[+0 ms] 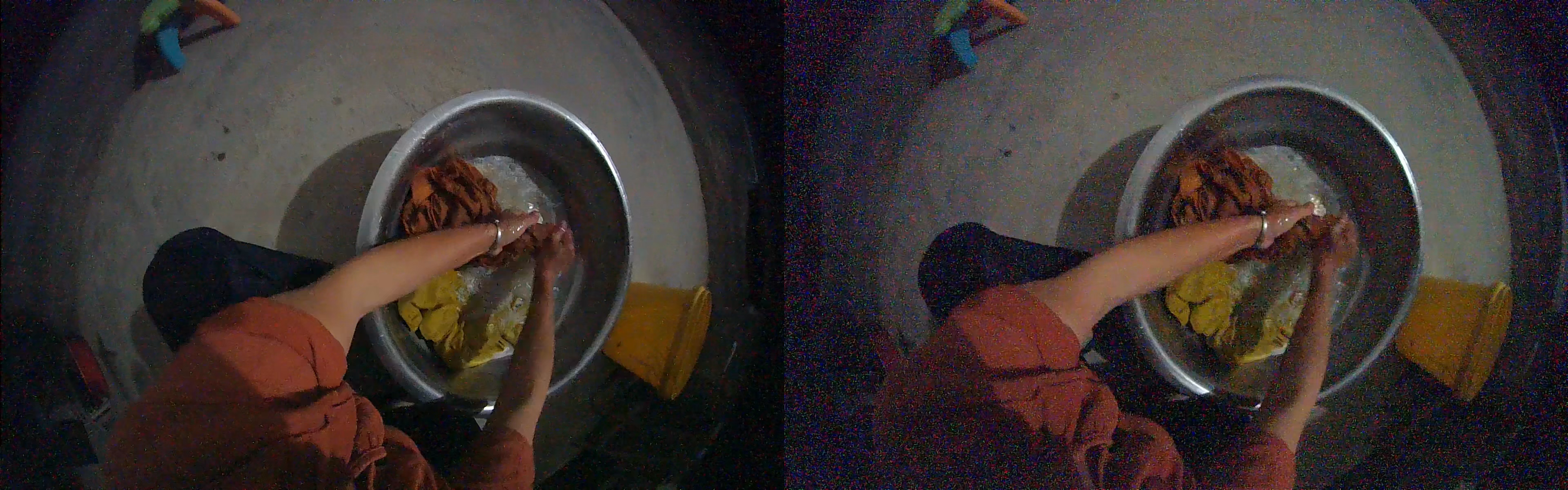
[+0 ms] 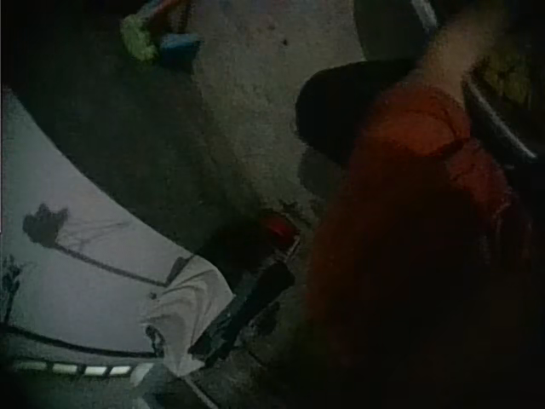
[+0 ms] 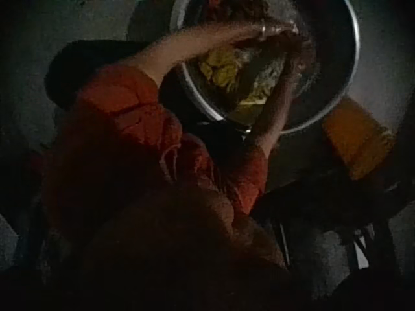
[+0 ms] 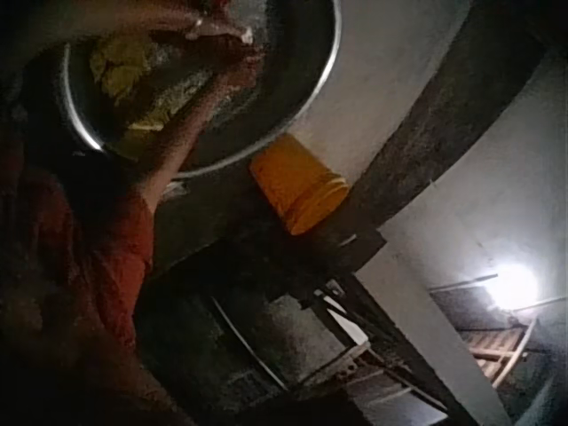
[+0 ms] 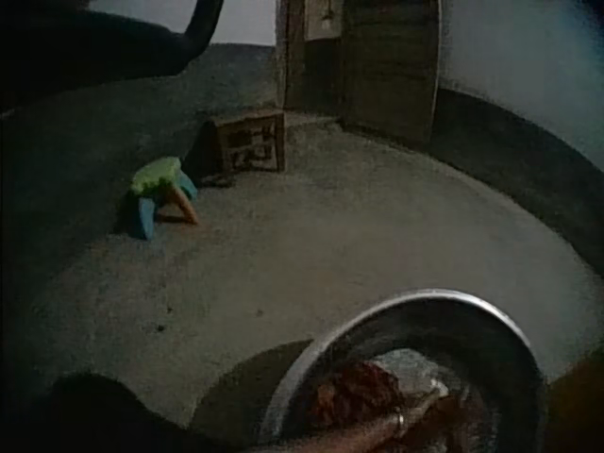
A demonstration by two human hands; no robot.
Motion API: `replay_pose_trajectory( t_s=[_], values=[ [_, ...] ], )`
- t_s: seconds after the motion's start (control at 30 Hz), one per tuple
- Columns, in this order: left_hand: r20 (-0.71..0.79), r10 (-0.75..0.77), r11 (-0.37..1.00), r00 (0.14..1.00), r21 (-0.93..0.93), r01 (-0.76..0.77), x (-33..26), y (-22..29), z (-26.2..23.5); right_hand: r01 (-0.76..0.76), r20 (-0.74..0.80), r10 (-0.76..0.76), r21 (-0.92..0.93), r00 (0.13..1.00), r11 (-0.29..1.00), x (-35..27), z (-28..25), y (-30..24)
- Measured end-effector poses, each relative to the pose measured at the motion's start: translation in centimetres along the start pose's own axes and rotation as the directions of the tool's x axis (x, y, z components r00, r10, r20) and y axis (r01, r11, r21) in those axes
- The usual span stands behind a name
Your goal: The person is hand-washing clothes in a large metal basin filled with soapy water. They scrub and wring out a brown cloth and a yellow cloth repeatedly, alternating between the two items throughout the video.
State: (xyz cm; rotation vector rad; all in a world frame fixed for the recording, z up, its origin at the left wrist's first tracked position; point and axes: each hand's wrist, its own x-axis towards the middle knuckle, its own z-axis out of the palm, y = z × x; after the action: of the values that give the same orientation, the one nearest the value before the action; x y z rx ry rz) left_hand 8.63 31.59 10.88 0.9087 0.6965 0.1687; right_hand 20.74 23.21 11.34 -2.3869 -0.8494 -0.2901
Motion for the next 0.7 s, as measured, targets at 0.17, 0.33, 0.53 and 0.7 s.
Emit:
replay_pose_trajectory(
  t_s=[0.17,0.33,0.53,0.7],
  values=[
    [-0.041,0.317,0.948,0.948,-0.011,-0.317,-0.3,-1.1,-0.3,0.100,0.082,-0.076,-0.341,0.994,0.935,-1.6,0.5,8.1],
    [0.057,0.230,0.970,0.972,-0.094,-0.224,1.6,-1.7,-2.2,-0.045,0.301,-0.077,0.379,0.951,0.924,-6.5,-1.7,-6.6],
    [0.097,0.107,0.965,0.989,-0.250,-0.080,0.7,-2.2,-1.3,0.404,-0.045,-0.432,0.456,0.901,0.793,-7.5,-2.8,-12.2],
    [-0.030,0.141,0.989,0.990,-0.040,-0.142,1.5,-2.7,1.2,-0.020,0.156,-0.036,0.346,0.987,0.938,-1.5,-0.3,-2.9]
  ],
)
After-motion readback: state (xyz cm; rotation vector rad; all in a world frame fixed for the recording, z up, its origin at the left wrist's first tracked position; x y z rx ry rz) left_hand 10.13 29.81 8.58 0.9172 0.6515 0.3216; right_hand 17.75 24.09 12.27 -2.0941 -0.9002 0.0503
